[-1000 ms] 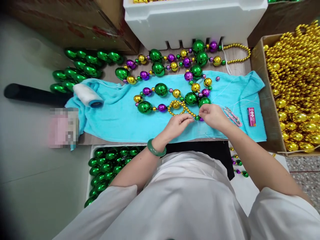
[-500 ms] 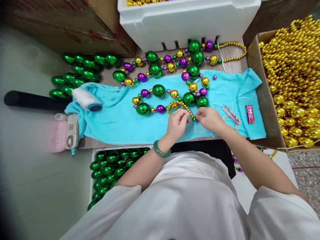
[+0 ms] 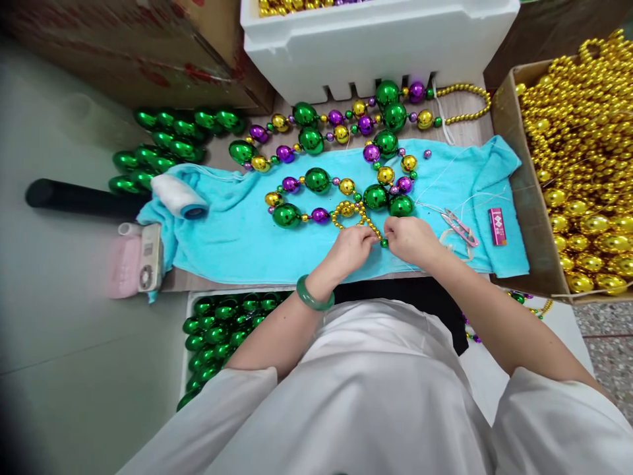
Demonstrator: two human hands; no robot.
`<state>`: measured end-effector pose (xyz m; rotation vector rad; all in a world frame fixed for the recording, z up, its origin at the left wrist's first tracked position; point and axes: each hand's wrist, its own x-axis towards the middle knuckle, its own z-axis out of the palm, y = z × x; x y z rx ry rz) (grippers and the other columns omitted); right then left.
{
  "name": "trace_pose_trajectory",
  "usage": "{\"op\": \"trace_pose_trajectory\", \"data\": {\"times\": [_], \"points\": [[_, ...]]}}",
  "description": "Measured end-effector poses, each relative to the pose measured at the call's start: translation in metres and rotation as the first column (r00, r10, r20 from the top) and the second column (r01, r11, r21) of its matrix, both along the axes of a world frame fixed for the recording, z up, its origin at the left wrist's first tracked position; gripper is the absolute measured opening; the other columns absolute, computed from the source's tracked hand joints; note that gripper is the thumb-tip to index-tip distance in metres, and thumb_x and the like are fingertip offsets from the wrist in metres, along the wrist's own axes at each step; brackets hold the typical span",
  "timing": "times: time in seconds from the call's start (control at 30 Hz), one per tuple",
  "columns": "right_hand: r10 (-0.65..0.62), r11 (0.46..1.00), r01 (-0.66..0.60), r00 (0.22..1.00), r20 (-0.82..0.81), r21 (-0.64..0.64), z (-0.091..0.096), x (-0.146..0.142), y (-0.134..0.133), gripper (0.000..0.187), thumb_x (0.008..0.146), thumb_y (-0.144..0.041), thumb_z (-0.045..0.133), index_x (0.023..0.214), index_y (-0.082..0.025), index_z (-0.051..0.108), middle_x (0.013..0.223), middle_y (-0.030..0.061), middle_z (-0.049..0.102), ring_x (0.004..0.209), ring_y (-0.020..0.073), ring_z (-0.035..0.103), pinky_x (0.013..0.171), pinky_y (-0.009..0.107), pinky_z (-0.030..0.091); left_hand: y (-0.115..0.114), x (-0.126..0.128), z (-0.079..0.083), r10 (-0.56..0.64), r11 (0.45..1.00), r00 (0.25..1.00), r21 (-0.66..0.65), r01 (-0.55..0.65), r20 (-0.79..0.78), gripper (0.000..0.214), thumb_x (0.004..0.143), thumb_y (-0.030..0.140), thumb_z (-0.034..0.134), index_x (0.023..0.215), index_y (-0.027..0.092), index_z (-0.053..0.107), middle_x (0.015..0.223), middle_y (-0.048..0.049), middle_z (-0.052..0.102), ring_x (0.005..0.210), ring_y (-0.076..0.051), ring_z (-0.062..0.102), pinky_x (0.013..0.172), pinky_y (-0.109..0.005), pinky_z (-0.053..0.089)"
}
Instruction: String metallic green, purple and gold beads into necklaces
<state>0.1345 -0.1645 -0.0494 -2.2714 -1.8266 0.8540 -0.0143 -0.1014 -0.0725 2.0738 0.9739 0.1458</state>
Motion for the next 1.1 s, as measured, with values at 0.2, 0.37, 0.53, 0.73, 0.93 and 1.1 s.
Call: {"op": "trace_pose_trajectory", "data": {"times": [0.2, 0.37, 0.53, 0.73, 0.93, 1.1], "points": [[-0.028, 1.0, 0.028, 0.999, -0.035, 0.002, -0.006, 0.001, -0.003, 0.021, 0.085, -0.022, 0.048, 0.089, -0.018, 0.068, 0.072, 0.0049, 0.067, 0.062, 0.017, 0.052, 0.058, 0.027, 0.028, 0.002, -0.003, -0.009, 0.042, 0.996, 0.996, -0.08, -0.035, 0.081, 0.017, 0.077, 0.015, 0.06, 0.062, 0.019, 0.066, 0.069, -0.0024, 0.062, 0.074, -0.017, 0.055, 0.077, -0.03, 0.044], [-0.038, 0.999, 0.04, 0.997, -0.061, 0.03, -0.012, 0.005, -0.005, 0.021, 0.085, -0.023, 0.048, 0.088, -0.017, 0.069, 0.071, 0.0047, 0.066, 0.062, 0.0169, 0.052, 0.059, 0.027, 0.03, -0.005, 0.0, -0.018, 0.089, 0.991, 0.987, -0.116, -0.074, 0.136, 0.018, 0.078, 0.014, 0.06, 0.059, 0.017, 0.062, 0.067, -0.0008, 0.057, 0.07, -0.015, 0.052, 0.073, -0.028, 0.041], [-0.067, 0.996, 0.07, 0.996, -0.065, 0.045, -0.016, 0.01, -0.004, 0.021, 0.084, -0.023, 0.05, 0.085, -0.017, 0.07, 0.068, 0.0042, 0.065, 0.059, 0.0161, 0.052, 0.059, 0.027, 0.032, -0.01, 0.002, -0.019, 0.119, 0.989, 0.979, -0.101, -0.103, 0.163, 0.024, 0.078, 0.011, 0.057, 0.056, 0.017, 0.052, 0.065, 0.0004, 0.052, 0.068, -0.014, 0.048, 0.071, -0.028, 0.039], [-0.103, 0.991, 0.109, 0.991, -0.09, 0.074, -0.02, 0.014, -0.004, 0.019, 0.081, -0.022, 0.051, 0.082, -0.017, 0.069, 0.066, 0.0033, 0.065, 0.057, 0.0148, 0.049, 0.057, 0.026, 0.032, -0.01, 0.004, -0.023, 0.13, 0.986, 0.972, -0.127, -0.106, 0.195, 0.026, 0.076, 0.009, 0.058, 0.053, 0.017, 0.048, 0.064, 0.0003, 0.052, 0.068, -0.015, 0.048, 0.07, -0.028, 0.038], [-0.11, 0.99, 0.118, 0.99, -0.093, 0.08, -0.013, 0.016, -0.003, 0.019, 0.082, -0.021, 0.051, 0.082, -0.016, 0.068, 0.065, 0.0035, 0.064, 0.056, 0.0144, 0.049, 0.057, 0.026, 0.031, -0.005, 0.006, -0.03, 0.18, 0.943, 0.945, -0.321, -0.087, 0.274, 0.018, 0.075, 0.013, 0.061, 0.059, 0.015, 0.054, 0.063, 0.002, 0.053, 0.065, -0.012, 0.046, 0.064, -0.025, 0.035], [-0.068, 0.994, 0.075, 0.993, -0.093, 0.074, -0.002, 0.017, -0.004, 0.019, 0.082, -0.021, 0.05, 0.083, -0.016, 0.069, 0.07, 0.0043, 0.065, 0.06, 0.0153, 0.052, 0.058, 0.026, 0.031, -0.003, 0.003, -0.032, 0.23, 0.85, 0.917, -0.525, -0.027, 0.325, 0.027, 0.079, 0.035, 0.065, 0.063, 0.015, 0.056, 0.058, 0.0039, 0.048, 0.056, -0.009, 0.04, 0.056, -0.023, 0.031]]}}
